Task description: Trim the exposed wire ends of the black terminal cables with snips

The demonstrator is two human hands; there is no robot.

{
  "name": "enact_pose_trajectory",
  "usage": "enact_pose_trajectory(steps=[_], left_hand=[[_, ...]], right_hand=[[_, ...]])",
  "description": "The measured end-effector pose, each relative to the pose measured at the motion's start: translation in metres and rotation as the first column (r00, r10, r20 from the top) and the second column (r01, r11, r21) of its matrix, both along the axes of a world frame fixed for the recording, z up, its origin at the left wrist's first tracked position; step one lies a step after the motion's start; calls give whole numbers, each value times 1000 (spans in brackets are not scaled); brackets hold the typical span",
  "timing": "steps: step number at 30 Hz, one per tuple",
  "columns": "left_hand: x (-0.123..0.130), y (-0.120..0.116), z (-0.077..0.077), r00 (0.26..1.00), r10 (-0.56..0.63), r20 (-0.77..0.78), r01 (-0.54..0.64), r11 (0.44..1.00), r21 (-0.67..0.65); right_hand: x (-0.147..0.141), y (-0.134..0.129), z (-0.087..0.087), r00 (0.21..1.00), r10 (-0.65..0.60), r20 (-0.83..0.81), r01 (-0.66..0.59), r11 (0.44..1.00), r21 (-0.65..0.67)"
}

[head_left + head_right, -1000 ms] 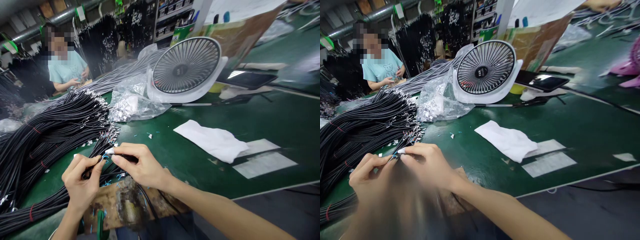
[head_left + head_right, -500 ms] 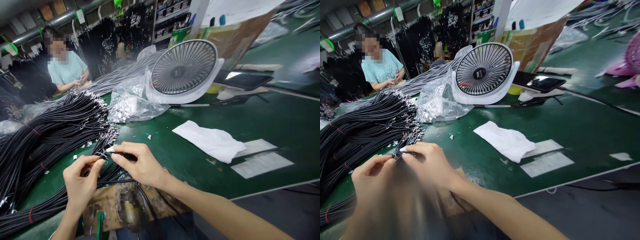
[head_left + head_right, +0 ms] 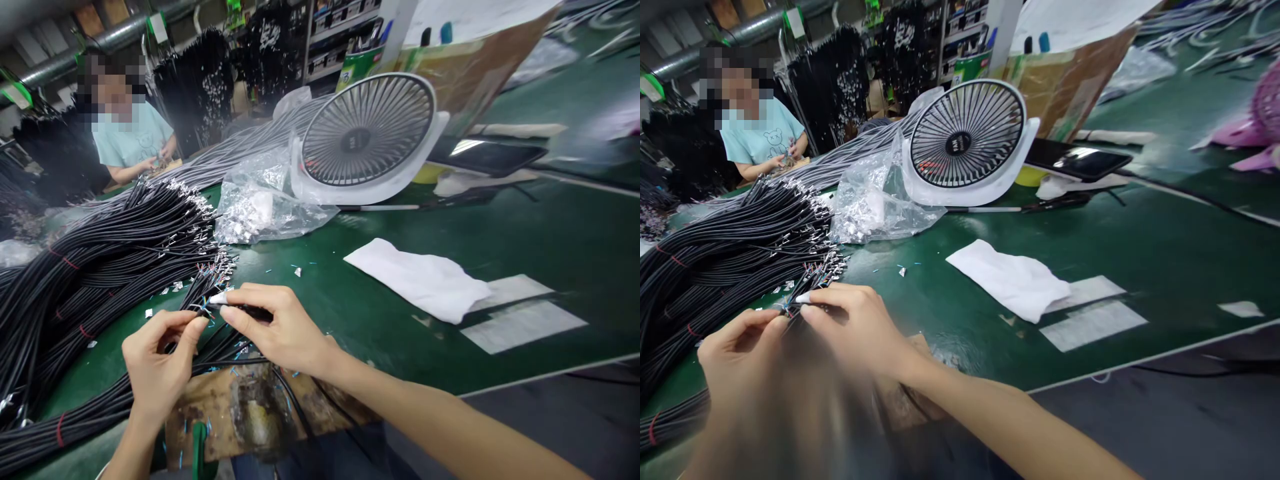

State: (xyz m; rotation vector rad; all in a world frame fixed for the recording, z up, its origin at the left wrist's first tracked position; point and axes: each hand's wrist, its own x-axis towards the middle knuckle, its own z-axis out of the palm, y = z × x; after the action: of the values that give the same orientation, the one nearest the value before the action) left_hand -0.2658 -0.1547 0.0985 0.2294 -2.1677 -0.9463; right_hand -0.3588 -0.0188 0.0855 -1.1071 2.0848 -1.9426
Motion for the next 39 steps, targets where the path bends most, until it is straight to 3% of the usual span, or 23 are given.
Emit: enact_pose_trajectory(steps=[7,13,15,20,27,30,32,35,39], left_hand=[[0,0,1,1000,-6,22,7,999,-34],[1,-5,4,999,-27,46,40,948,-317],[1,-7,4,999,-9,37,21,938,-345],[0,-11,2,993,-99,65,112,961,-253],[-4,-16,7,938,-257,234,261,965,12],[-5,-17,7,922,-301,243,273,951,144],[-5,-17,7,934,-284,219,254,955,155],[-4,-15,4,954,-225,200,226,974,20],[-5,-9,0,968,-187,168,221,952,-211]], right_hand=[[0,0,-1,1000,0,13,0,1000,-1],[1,0,0,1000,-29,1,29,999,16],[1,0,0,999,-40,-17,40,999,11],[1,0,0,998,-39,-39,40,999,17],[1,1,0,1000,-27,-8,27,1000,14],[0,1,1,999,-25,34,25,1000,-7],[-1,1,1,996,-25,91,28,999,-34],[-2,-1,1,990,6,144,1,999,-49],[-2,-3,1,996,12,85,-7,998,-63]])
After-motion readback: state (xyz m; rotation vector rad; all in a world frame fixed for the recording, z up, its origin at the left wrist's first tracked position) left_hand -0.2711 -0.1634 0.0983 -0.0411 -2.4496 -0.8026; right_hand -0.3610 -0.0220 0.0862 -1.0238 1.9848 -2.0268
